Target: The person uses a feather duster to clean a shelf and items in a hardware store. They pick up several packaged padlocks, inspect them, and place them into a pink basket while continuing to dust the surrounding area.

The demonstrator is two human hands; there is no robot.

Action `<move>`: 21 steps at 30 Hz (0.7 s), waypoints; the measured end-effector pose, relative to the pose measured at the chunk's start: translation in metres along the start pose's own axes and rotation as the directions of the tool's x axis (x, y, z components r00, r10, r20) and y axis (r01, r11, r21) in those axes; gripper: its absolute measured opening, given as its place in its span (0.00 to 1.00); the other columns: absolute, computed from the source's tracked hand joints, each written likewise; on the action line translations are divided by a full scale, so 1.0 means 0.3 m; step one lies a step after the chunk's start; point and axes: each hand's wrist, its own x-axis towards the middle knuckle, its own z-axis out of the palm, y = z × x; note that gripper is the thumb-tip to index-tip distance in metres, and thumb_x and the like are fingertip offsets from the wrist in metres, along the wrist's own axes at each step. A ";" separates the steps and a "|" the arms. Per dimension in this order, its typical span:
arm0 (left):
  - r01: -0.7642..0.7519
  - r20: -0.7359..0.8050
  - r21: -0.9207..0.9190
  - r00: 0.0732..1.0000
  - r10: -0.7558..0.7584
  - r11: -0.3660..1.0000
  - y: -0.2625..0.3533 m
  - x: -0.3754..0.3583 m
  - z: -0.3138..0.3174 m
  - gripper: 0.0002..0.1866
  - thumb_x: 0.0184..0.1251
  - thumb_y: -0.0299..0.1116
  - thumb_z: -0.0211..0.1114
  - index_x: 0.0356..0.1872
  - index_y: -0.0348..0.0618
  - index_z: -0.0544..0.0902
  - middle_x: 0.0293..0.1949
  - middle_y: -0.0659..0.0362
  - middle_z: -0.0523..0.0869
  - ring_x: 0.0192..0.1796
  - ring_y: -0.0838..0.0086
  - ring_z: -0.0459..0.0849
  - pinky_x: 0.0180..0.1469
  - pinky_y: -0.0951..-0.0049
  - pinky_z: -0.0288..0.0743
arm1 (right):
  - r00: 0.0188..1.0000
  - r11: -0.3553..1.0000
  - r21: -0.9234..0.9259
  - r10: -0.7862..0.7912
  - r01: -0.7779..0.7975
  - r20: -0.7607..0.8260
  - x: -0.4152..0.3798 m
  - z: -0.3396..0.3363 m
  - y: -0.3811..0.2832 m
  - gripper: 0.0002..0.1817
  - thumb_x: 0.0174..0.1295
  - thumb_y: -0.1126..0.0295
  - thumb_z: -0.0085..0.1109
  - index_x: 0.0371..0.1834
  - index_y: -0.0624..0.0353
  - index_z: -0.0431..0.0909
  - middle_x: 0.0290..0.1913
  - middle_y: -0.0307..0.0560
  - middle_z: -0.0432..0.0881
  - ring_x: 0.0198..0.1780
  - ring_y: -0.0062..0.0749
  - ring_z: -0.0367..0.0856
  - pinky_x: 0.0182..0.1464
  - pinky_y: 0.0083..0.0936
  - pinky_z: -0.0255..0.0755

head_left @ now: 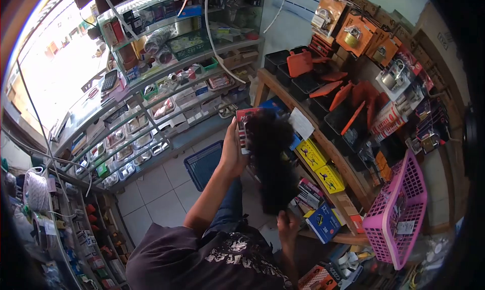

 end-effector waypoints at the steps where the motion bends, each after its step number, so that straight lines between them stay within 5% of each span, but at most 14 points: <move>1: 0.005 0.001 -0.003 1.000 -0.005 1.000 -0.012 0.000 -0.004 0.20 0.78 0.42 0.47 0.63 0.44 0.70 0.55 0.55 0.80 0.59 0.66 0.79 0.66 0.61 0.70 | 0.998 0.998 -0.029 -0.058 0.058 -0.007 -0.008 -0.001 -0.009 0.20 0.68 0.62 0.57 0.22 0.61 0.66 0.17 0.39 0.60 0.20 0.20 0.57 0.24 0.27 0.51; 5: -0.073 -0.111 0.233 0.989 0.101 0.970 -0.082 0.035 -0.072 0.18 0.76 0.42 0.54 0.58 0.46 0.69 0.48 0.58 0.82 0.48 0.72 0.83 0.48 0.67 0.80 | 0.997 0.993 0.094 0.071 -0.070 -0.012 -0.015 -0.058 0.008 0.19 0.68 0.62 0.55 0.20 0.59 0.70 0.15 0.33 0.67 0.19 0.17 0.65 0.22 0.22 0.55; 7: -0.076 -0.176 0.312 0.975 0.136 0.947 -0.124 0.034 -0.077 0.19 0.75 0.44 0.57 0.58 0.48 0.68 0.43 0.61 0.82 0.41 0.78 0.84 0.40 0.73 0.83 | 0.957 0.915 0.335 0.272 -0.224 -0.102 -0.007 -0.072 -0.054 0.19 0.69 0.63 0.53 0.19 0.58 0.69 0.15 0.33 0.66 0.18 0.15 0.63 0.21 0.21 0.54; 10: 0.113 -0.250 0.054 0.963 -0.097 0.992 -0.220 0.025 -0.157 0.22 0.76 0.44 0.53 0.65 0.46 0.71 0.56 0.57 0.80 0.52 0.69 0.81 0.57 0.69 0.76 | 0.994 0.983 0.166 0.093 -0.082 -0.059 -0.030 -0.051 0.033 0.19 0.69 0.65 0.52 0.19 0.59 0.68 0.15 0.33 0.66 0.17 0.15 0.62 0.21 0.21 0.53; 11: -0.026 0.055 0.291 0.998 0.011 0.956 -0.237 0.011 -0.167 0.23 0.74 0.44 0.54 0.65 0.45 0.73 0.60 0.55 0.79 0.57 0.65 0.80 0.63 0.66 0.72 | 1.000 0.997 0.080 0.009 -0.007 -0.021 -0.041 -0.047 0.037 0.18 0.69 0.66 0.52 0.19 0.59 0.68 0.15 0.33 0.66 0.17 0.15 0.61 0.21 0.21 0.53; 12: -0.015 0.059 0.292 0.998 -0.002 0.956 -0.256 0.009 -0.171 0.23 0.74 0.44 0.54 0.65 0.45 0.73 0.60 0.55 0.79 0.57 0.65 0.80 0.63 0.66 0.72 | 0.999 0.997 0.079 0.015 -0.012 -0.033 -0.053 -0.044 0.034 0.18 0.69 0.66 0.52 0.19 0.59 0.68 0.15 0.33 0.66 0.17 0.15 0.61 0.21 0.21 0.53; 14: 0.379 -0.089 -0.243 0.908 -0.410 0.893 -0.255 -0.006 -0.102 0.23 0.73 0.46 0.54 0.61 0.42 0.76 0.57 0.54 0.81 0.58 0.63 0.80 0.63 0.64 0.73 | 0.983 0.967 0.180 0.184 -0.182 0.008 -0.056 -0.036 0.014 0.18 0.68 0.67 0.52 0.18 0.59 0.68 0.15 0.33 0.66 0.18 0.16 0.62 0.22 0.21 0.53; 19: 0.296 -0.221 0.026 0.933 -0.283 0.955 -0.310 0.021 -0.095 0.34 0.67 0.59 0.54 0.64 0.41 0.74 0.60 0.51 0.79 0.60 0.56 0.77 0.68 0.54 0.66 | 0.989 0.987 0.063 0.151 -0.150 0.001 -0.064 -0.049 -0.015 0.17 0.66 0.68 0.52 0.18 0.60 0.67 0.15 0.34 0.65 0.19 0.18 0.62 0.23 0.23 0.54; 21: 0.191 0.305 -0.373 0.949 -0.074 0.908 -0.307 0.048 -0.070 0.32 0.70 0.55 0.51 0.67 0.44 0.70 0.63 0.52 0.76 0.65 0.57 0.74 0.70 0.51 0.64 | 0.970 0.973 0.000 0.232 -0.233 -0.065 -0.064 -0.058 -0.007 0.17 0.65 0.68 0.52 0.19 0.62 0.67 0.16 0.37 0.65 0.20 0.19 0.61 0.24 0.25 0.54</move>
